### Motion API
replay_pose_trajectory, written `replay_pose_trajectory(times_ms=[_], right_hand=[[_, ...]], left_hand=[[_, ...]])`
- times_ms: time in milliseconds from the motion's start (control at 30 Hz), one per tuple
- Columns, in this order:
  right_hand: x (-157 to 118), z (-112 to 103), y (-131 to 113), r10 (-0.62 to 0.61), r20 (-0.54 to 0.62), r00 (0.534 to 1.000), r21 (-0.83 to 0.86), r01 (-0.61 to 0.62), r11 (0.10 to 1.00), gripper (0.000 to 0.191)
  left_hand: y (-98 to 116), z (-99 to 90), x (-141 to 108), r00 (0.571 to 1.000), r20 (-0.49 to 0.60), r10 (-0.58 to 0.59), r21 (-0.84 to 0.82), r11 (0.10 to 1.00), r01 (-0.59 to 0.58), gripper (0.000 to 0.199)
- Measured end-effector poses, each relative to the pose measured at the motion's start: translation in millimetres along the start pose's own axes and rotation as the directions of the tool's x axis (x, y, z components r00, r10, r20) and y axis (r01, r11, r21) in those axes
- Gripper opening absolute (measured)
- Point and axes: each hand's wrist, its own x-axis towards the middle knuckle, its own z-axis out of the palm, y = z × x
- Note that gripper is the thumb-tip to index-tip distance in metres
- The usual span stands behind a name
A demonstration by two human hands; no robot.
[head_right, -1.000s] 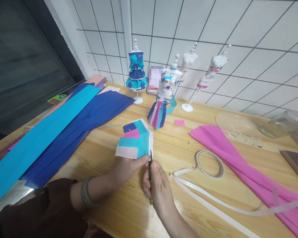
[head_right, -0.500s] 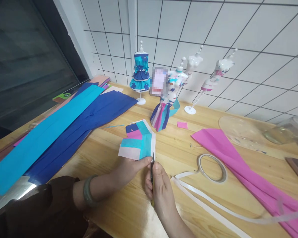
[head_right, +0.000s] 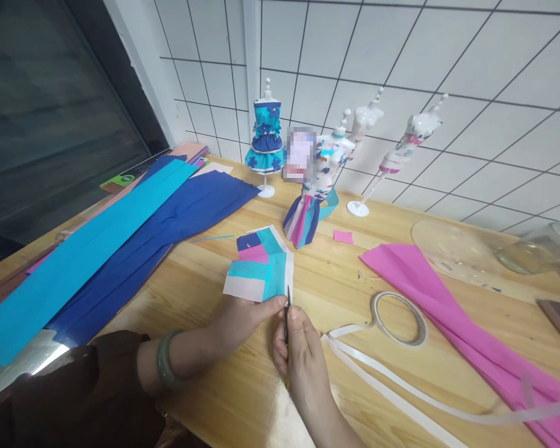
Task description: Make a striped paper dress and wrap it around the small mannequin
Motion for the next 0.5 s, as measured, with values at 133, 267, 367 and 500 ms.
replay_pose_trajectory(times_ms=[133,267,367,500], right_hand=[[0.2,-0.5,1.3,0.001,0.006,1.0,0.023,-0.001,1.0,0.05],[1.2,-0.3,0.8,0.013,-0.016,1.0,0.046,-0.013,0.999,0.047],[1.6,-0.2,0.0,0.024,-0.03,0.999,0.054,-0.023,0.998,0.043],[-0.4,-1.5,-0.1,0.019,-0.019,1.0,0.022,-0.019,1.0,0.042]], left_hand=[[-0.9,0.5,0.1,1.0,0.008,-0.01,-0.028,1.0,0.011,0.012],[1.0,1.3,0.2,1.0,0.01,0.016,-0.069,0.998,-0.015,0.009],[3.9,1.5,0.0,0.999,0.035,0.011,-0.114,0.993,-0.007,0.012],[0.7,1.5,0.8,0.997,0.064,-0.04,-0.213,0.976,0.053,0.021]])
